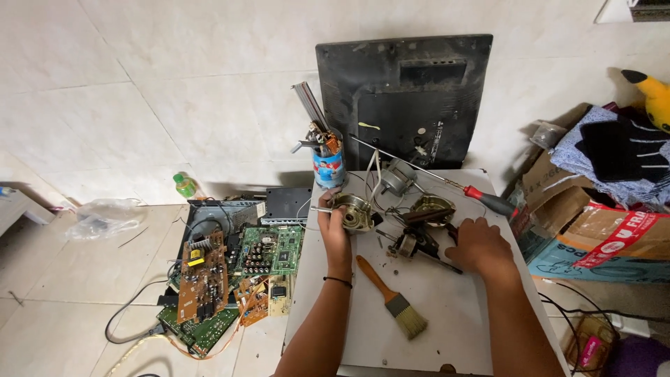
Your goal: The person cleans a disassembled motor component using a brush and a screwdriver. They hold the motor part in one hand and use the brush to remove dust and debris from the coils and metal surfaces.
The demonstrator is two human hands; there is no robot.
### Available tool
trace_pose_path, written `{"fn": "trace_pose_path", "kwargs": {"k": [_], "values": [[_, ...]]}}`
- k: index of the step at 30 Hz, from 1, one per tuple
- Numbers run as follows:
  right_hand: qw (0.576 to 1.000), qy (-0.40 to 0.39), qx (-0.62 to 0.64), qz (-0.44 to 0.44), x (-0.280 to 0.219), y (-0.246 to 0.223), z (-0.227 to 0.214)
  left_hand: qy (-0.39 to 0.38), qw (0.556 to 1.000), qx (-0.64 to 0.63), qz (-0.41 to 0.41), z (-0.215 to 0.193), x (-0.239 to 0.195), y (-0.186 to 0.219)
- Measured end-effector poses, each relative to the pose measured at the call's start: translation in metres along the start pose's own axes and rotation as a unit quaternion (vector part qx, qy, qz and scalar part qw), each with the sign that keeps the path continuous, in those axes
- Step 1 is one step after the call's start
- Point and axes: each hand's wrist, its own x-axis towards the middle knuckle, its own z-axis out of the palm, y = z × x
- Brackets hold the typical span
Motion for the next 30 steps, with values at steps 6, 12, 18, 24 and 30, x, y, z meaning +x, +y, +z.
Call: {"fn": "trace_pose_path", "kwargs": {"k": [6, 12, 18, 24, 30], "values": [[0.998, -0.034, 0.053, 0.002, -0.031, -0.004, -0.031, -0.027, 1.0, -0.012, 0.003, 0.004, -0.003, 0.01], [0.996, -0.055, 0.06, -0.018, -0.03, 0.023, -0.018, -0.035, 0.999, -0.011, 0.013, 0.005, -0.002, 0.014], [0.991, -0.05, 0.123, -0.001, -0.073, 0.037, -0.037, -0.028, 1.0, 0.002, 0.015, 0.001, 0.004, 0.001], [0.954, -0.059, 0.293, 0.014, -0.106, 0.047, -0.046, -0.03, 0.999, 0.019, 0.025, -0.001, 0.009, -0.007], [0.691, -0.063, 0.72, -0.012, -0.085, 0.032, -0.028, -0.052, 0.999, 0.001, 0.0, -0.001, 0.006, -0.004]]}}
